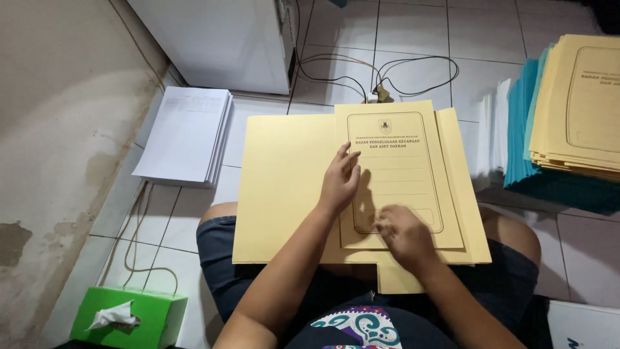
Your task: The person sits on the floor and repeatedly folds yellow file folders in half. They smooth the creases with their hands and place the folded folders into a stack on their lap.
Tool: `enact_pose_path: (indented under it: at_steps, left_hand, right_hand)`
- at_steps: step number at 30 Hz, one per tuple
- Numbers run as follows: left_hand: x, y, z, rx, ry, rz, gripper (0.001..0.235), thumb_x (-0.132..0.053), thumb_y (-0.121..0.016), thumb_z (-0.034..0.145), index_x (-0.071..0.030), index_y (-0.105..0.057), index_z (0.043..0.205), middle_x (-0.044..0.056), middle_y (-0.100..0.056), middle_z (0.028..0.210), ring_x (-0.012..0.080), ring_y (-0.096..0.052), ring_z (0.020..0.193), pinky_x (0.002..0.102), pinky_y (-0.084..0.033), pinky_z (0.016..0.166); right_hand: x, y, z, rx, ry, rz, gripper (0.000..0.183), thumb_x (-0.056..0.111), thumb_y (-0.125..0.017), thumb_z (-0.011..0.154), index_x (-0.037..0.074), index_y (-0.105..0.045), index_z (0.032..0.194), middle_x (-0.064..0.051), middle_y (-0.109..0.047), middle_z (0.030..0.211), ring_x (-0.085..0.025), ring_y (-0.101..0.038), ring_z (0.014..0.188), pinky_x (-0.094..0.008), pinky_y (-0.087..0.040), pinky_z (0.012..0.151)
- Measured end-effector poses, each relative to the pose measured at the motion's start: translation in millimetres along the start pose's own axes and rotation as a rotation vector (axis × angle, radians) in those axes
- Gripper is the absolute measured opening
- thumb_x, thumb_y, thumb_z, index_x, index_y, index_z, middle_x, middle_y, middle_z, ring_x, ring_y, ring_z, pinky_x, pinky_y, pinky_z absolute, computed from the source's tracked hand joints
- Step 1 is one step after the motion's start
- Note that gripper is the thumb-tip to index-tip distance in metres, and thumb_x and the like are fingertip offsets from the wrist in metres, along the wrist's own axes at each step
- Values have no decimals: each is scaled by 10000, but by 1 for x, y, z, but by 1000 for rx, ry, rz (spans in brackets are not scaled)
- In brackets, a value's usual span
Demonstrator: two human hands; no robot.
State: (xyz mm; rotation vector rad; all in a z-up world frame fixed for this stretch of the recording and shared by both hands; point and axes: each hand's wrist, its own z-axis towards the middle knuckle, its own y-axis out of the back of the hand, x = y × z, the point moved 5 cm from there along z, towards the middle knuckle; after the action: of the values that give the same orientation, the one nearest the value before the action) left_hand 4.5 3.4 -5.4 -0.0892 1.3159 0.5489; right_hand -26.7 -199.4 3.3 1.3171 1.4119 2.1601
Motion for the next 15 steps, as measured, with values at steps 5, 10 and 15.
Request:
enact_pose_path:
  at_steps: [5, 10, 15]
  left_hand:
    - [25, -22, -2, 65, -78, 262, 314, -155, -679, 903, -90, -723, 1208, 121, -598, 1440, 345, -562, 1348, 481, -404, 1187]
    - [24, -25, -4, 88, -110, 342, 303, -167, -666, 890, -94, -729, 1178, 95, -628, 1404, 334, -580, 1325, 507, -360, 1209]
    - [37, -24, 2, 163, -42, 216, 303, -139, -656, 921, -114, -719, 1216, 70, -631, 1412, 309, -558, 1369, 532, -283, 1246]
  right_hand:
    - [-55, 62, -7, -38, -403, -465, 653, 530, -592, 970, 20, -568, 1377, -223, -576, 1338, -459, -606, 1245, -564, -575, 932]
    - [-75, 65, -10, 57, -556, -183, 860, 511, -618, 931, 11, -337, 1571, -333, -476, 1429, -556, -519, 1316, -631, -469, 1062]
    - [-161, 50, -13, -68, -568, 392, 632, 163, -759, 938, -50, -518, 1482, -341, -702, 1131, -443, -712, 971, -478, -590, 712]
